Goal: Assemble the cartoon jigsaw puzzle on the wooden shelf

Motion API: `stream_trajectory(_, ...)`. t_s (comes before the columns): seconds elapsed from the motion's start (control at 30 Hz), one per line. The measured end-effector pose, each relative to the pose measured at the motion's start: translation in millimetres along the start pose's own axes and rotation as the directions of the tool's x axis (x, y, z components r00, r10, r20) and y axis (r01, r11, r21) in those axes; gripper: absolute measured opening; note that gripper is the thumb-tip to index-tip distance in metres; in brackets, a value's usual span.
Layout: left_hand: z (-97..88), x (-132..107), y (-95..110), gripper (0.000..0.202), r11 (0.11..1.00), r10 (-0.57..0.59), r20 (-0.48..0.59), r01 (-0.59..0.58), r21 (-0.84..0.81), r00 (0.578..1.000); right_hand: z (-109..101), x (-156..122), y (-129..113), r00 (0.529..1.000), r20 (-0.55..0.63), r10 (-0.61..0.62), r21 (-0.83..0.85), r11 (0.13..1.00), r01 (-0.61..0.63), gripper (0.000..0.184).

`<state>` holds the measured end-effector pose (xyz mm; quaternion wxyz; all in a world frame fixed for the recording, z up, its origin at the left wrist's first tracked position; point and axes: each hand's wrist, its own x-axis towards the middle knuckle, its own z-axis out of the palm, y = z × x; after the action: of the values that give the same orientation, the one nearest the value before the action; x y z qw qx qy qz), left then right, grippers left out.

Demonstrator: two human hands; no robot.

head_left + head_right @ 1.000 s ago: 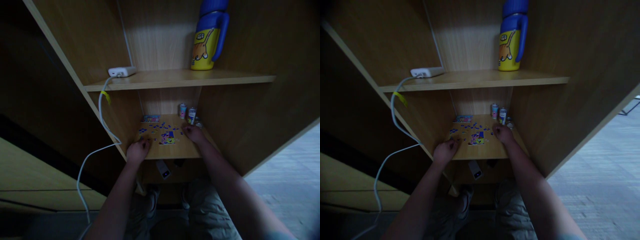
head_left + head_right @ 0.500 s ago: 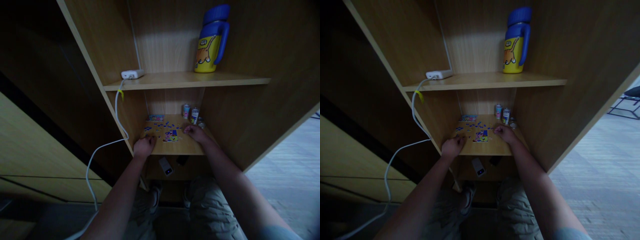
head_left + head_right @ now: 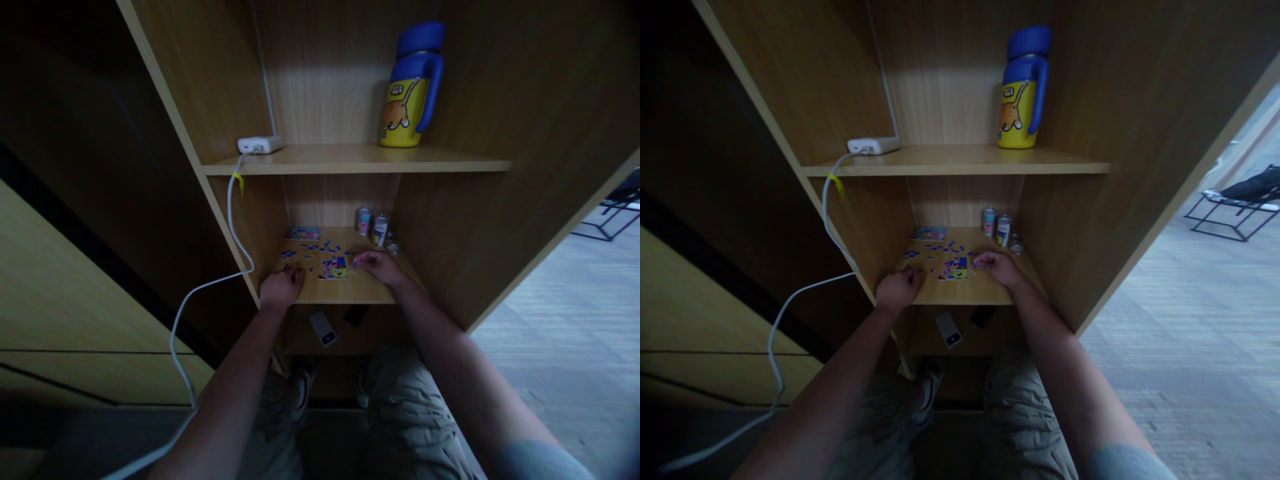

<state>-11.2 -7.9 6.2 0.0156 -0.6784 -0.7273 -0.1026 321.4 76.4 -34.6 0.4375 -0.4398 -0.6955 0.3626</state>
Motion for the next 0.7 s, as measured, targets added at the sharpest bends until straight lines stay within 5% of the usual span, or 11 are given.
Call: stream_trajectory(0.7,2.4,0.5,-1.0,0.054,1.0,0.001,-0.016,-0.001,-0.005,1.0,1.0,2.3,9.4,0.999,-0.024,-0.04,-0.003,0.999,0.04,0.031)
